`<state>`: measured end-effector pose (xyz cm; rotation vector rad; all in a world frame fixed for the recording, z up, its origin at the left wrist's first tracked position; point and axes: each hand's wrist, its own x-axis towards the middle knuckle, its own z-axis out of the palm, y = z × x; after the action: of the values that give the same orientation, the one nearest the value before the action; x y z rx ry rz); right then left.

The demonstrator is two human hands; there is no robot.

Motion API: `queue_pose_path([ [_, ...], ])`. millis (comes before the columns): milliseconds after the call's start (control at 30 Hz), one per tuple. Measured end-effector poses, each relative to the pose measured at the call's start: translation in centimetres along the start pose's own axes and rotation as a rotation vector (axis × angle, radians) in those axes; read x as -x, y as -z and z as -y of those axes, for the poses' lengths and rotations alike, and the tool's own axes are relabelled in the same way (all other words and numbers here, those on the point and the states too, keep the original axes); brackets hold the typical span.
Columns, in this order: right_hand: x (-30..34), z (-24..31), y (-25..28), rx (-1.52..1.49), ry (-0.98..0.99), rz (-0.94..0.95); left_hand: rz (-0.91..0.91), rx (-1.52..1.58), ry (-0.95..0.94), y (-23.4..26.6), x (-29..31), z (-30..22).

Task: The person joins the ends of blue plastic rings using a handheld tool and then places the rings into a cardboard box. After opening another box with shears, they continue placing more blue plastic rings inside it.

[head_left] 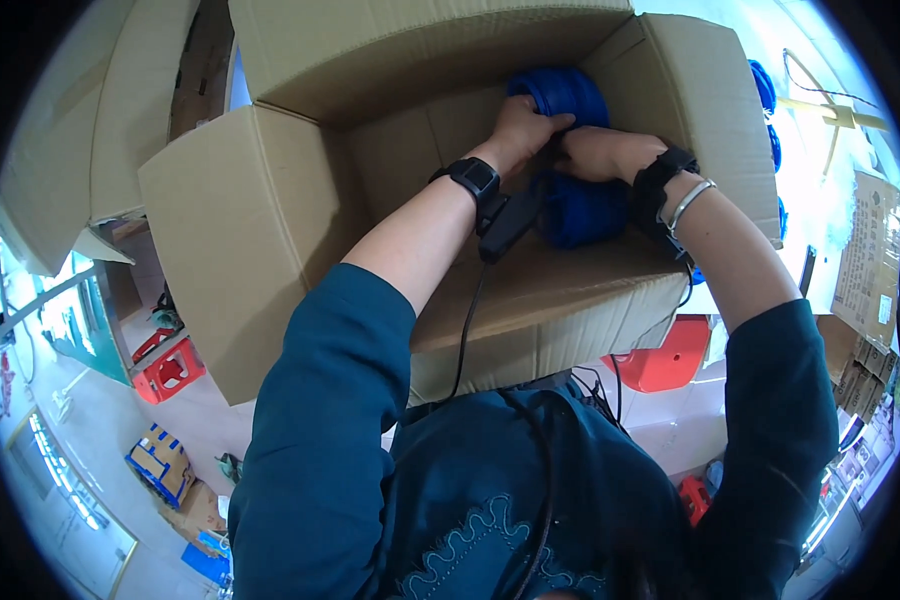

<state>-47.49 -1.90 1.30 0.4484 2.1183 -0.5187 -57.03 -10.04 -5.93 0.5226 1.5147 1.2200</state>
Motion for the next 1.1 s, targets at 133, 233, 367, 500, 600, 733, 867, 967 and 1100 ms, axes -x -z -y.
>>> queue_pose_path([
  [133, -0.1, -0.1, 0.0, -0.034, 0.012, -0.04, 0.175, 0.041, 0.103, 1.4, 0.0, -1.1],
  [233, -0.3, -0.4, -0.4, -0.041, 0.011, -0.041, 0.168, 0.031, 0.1, 1.4, 0.4, -1.8],
  [367, -0.3, 0.3, -0.1, -0.026, 0.029, -0.027, 0.054, -0.06, 0.046, 1.8, 0.4, -1.1],
  [500, -0.1, 0.5, 0.2, -0.013, 0.038, -0.022, -0.018, -0.053, -0.001, 1.8, 0.3, -0.4],
  [600, -0.1, 0.2, 0.1, 0.026, 0.025, 0.031, -0.049, -0.035, -0.015, 1.5, 0.3, -0.5],
  [733, 0.8, 1.3, 0.8, -0.006, 0.028, -0.003, -0.101, -0.048, 0.016, 1.7, 0.7, -1.2],
  [867, 0.8, 1.0, 0.8, 0.024, 0.04, -0.015, -0.113, 0.005, 0.055, 1.6, 1.2, -1.8],
  [967, 0.5, 0.9, 0.8, -0.018, 0.02, -0.007, -0.17, 0.105, 0.005, 1.5, 1.5, -1.9],
  [1100, -0.3, 1.0, 0.6, 0.027, 0.011, -0.014, -0.17, 0.032, 0.073, 3.0, 1.3, -2.2],
])
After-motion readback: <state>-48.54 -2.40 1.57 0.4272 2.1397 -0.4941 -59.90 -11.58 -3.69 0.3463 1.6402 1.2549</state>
